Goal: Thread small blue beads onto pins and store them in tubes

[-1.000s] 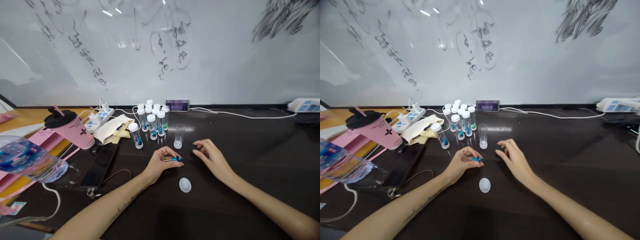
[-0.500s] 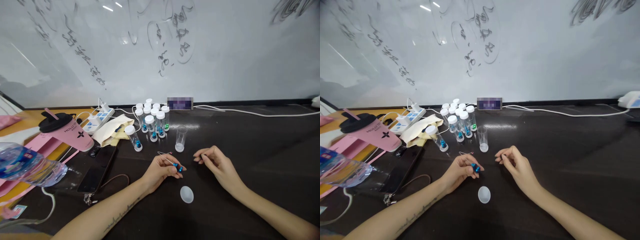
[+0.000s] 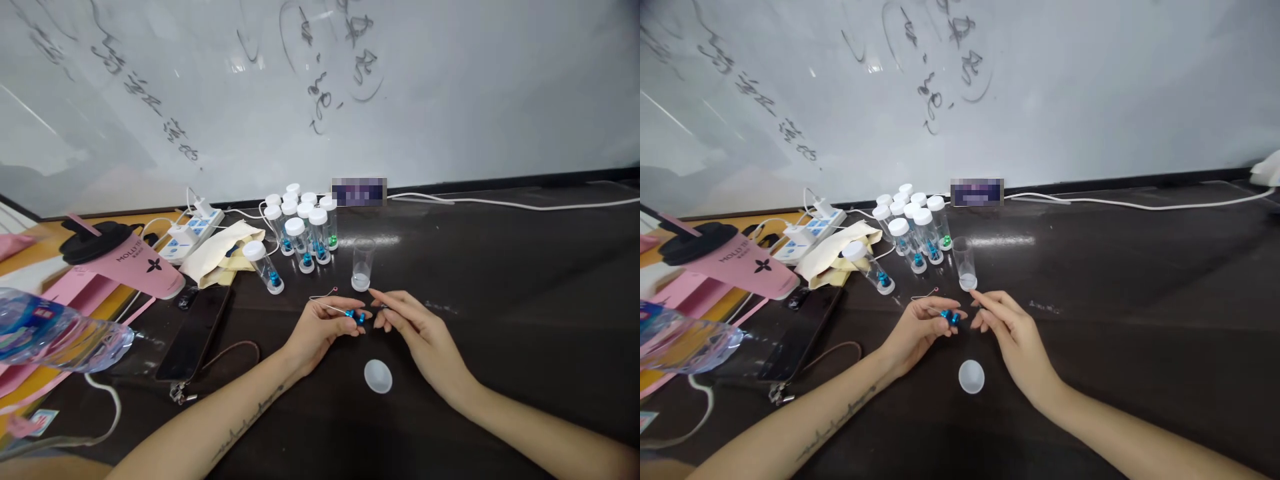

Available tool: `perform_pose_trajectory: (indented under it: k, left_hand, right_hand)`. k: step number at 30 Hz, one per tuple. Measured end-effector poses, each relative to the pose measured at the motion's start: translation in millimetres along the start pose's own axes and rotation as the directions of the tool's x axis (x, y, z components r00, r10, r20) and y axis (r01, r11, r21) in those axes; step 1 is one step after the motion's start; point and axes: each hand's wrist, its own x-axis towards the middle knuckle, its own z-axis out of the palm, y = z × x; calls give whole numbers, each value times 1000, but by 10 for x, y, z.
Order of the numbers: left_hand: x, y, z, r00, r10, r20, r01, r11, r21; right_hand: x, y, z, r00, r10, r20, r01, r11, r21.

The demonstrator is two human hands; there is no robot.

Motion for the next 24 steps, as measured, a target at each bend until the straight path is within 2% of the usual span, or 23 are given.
perform_pose_trajectory:
  k: [2, 5, 8, 10, 16, 21, 24]
  left_hand:
    - [9, -15, 22, 999, 23, -36, -22, 1000, 7]
    - [26, -44, 70, 993, 46, -112, -46, 999, 4]
    - [45, -74, 110, 980, 61, -187, -71, 996, -48]
    - [51, -88, 121, 978, 64, -199, -84, 992, -95]
    - [22, -92, 91, 995, 50, -88, -58, 995, -83]
    - [-11, -85, 88, 999, 36, -19, -38, 997, -69]
    - [-26, -71, 103, 1000, 2, 11, -1, 995, -99]
  right_hand:
    - [-33, -14, 0, 1000, 5, 24, -6, 999, 34]
    - [-72, -23, -9, 997, 69, -33, -64, 989, 132]
    - [-67, -25, -31, 995, 71, -65, -63, 991, 119]
    - [-50, -27, -41, 997, 48, -63, -41, 994, 105]
    - [-61, -23, -37, 992, 98, -78, -86, 986, 144]
    - [-112, -59, -44, 997, -34, -65, 34, 999, 1]
    - [-129, -87, -34, 996, -52, -72, 55, 997, 51]
